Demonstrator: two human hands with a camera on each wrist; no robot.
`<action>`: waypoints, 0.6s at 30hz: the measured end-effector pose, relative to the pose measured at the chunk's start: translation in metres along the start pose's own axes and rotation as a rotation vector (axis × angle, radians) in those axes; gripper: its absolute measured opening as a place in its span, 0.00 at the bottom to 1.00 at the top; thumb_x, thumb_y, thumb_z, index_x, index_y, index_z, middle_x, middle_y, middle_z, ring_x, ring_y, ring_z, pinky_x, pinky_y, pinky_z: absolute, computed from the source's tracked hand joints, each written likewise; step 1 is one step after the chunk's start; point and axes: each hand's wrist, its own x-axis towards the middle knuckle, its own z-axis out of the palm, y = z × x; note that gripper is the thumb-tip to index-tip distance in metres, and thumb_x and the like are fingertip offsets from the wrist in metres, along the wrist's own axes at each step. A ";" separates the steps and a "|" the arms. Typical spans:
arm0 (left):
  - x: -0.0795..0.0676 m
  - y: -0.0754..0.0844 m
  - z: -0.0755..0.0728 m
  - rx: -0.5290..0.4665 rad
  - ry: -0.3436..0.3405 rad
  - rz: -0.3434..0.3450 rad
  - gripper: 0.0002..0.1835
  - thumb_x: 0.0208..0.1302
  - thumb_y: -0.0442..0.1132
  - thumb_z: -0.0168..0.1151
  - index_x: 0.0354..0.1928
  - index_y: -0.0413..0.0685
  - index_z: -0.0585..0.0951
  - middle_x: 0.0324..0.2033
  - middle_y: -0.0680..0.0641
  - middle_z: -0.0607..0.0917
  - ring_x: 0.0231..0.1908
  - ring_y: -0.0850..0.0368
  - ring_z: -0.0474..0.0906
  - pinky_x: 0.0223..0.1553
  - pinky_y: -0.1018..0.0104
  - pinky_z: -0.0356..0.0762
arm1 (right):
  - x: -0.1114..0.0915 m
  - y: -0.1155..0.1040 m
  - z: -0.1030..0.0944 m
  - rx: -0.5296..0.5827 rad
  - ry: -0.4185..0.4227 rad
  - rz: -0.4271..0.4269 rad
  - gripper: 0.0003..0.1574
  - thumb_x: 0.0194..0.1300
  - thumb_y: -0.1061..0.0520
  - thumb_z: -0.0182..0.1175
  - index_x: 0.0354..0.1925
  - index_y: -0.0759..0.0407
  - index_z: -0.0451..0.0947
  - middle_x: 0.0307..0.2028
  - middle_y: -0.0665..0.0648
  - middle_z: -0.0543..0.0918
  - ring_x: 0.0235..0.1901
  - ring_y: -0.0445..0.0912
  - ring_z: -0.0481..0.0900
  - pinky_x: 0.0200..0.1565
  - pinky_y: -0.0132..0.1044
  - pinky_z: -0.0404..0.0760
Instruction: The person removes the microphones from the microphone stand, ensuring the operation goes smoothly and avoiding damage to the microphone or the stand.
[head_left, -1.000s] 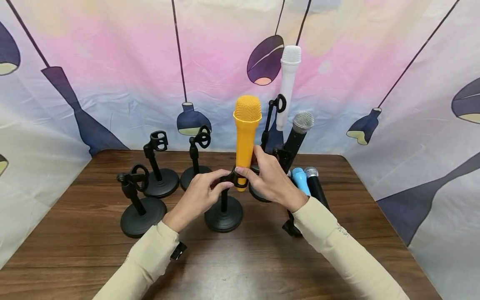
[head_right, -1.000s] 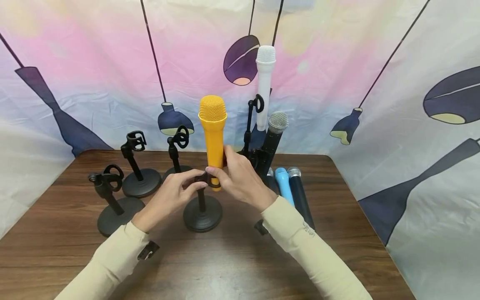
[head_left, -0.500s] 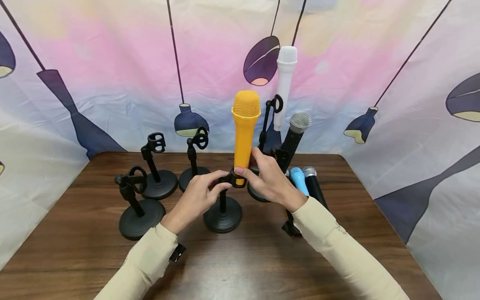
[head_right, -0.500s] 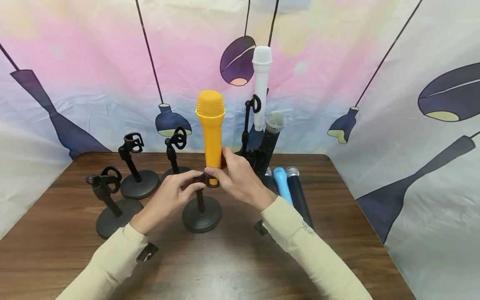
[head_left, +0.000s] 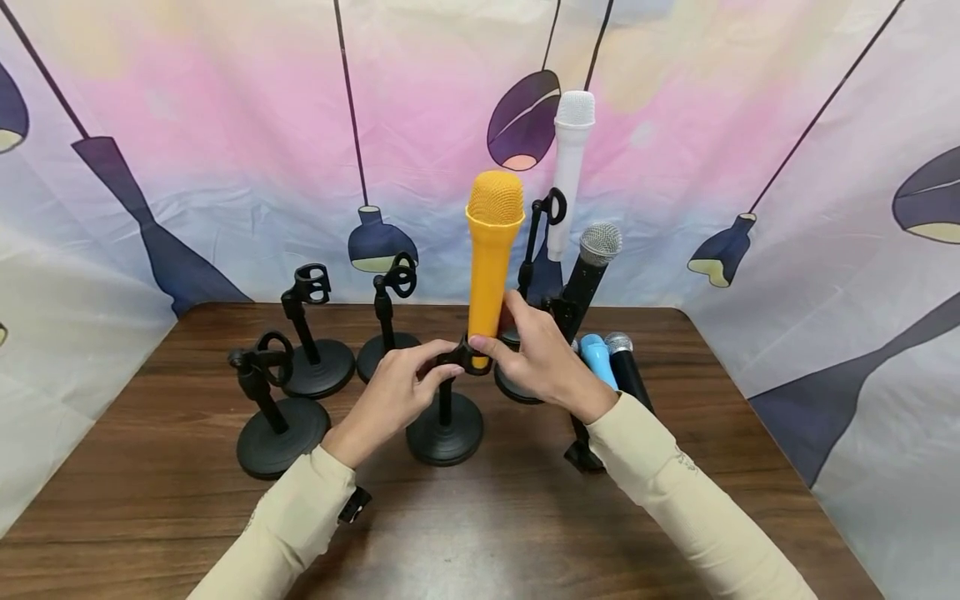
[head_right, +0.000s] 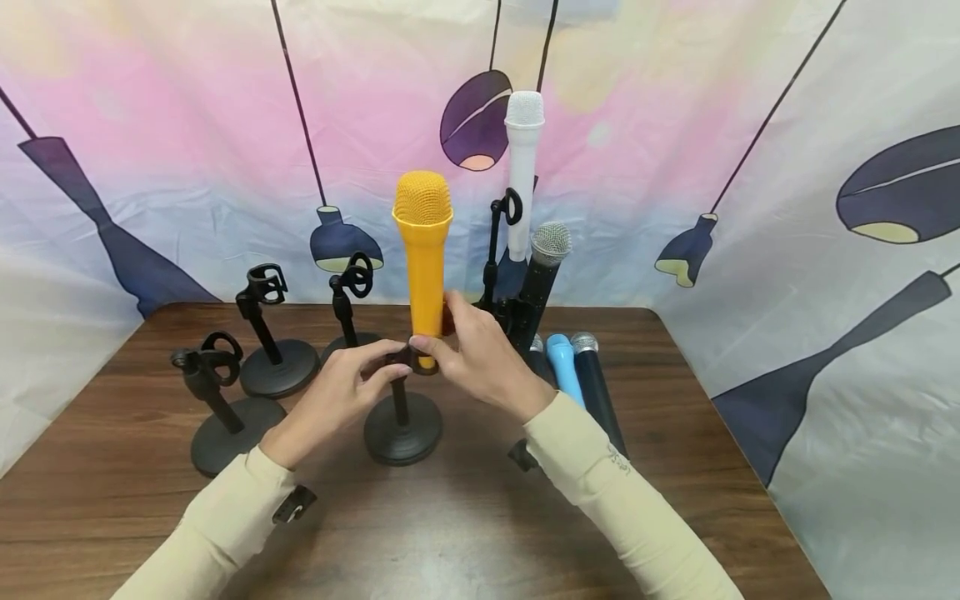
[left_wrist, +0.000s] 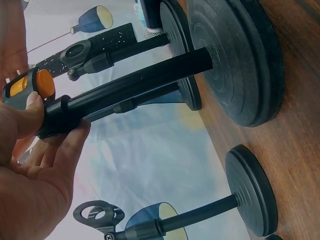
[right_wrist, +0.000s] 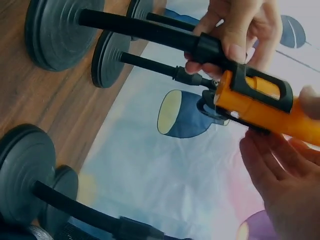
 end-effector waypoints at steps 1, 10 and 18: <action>0.000 0.000 0.000 0.002 0.002 0.005 0.16 0.71 0.40 0.65 0.57 0.46 0.83 0.17 0.56 0.73 0.15 0.64 0.63 0.23 0.66 0.67 | 0.000 0.000 0.000 0.023 -0.005 0.005 0.30 0.67 0.59 0.69 0.60 0.66 0.67 0.44 0.57 0.81 0.43 0.45 0.84 0.47 0.42 0.83; -0.001 0.002 -0.001 0.007 -0.004 -0.011 0.17 0.72 0.40 0.64 0.59 0.46 0.83 0.16 0.58 0.72 0.13 0.64 0.60 0.21 0.66 0.65 | -0.001 -0.003 0.001 -0.048 0.024 -0.008 0.25 0.70 0.57 0.65 0.59 0.65 0.68 0.42 0.55 0.83 0.42 0.45 0.83 0.44 0.39 0.81; -0.004 0.000 0.004 -0.005 0.084 0.044 0.19 0.70 0.37 0.65 0.61 0.44 0.83 0.38 0.49 0.89 0.18 0.65 0.68 0.23 0.67 0.71 | 0.001 -0.007 -0.002 0.001 0.023 0.029 0.27 0.75 0.58 0.59 0.64 0.67 0.62 0.47 0.60 0.83 0.47 0.48 0.85 0.47 0.42 0.83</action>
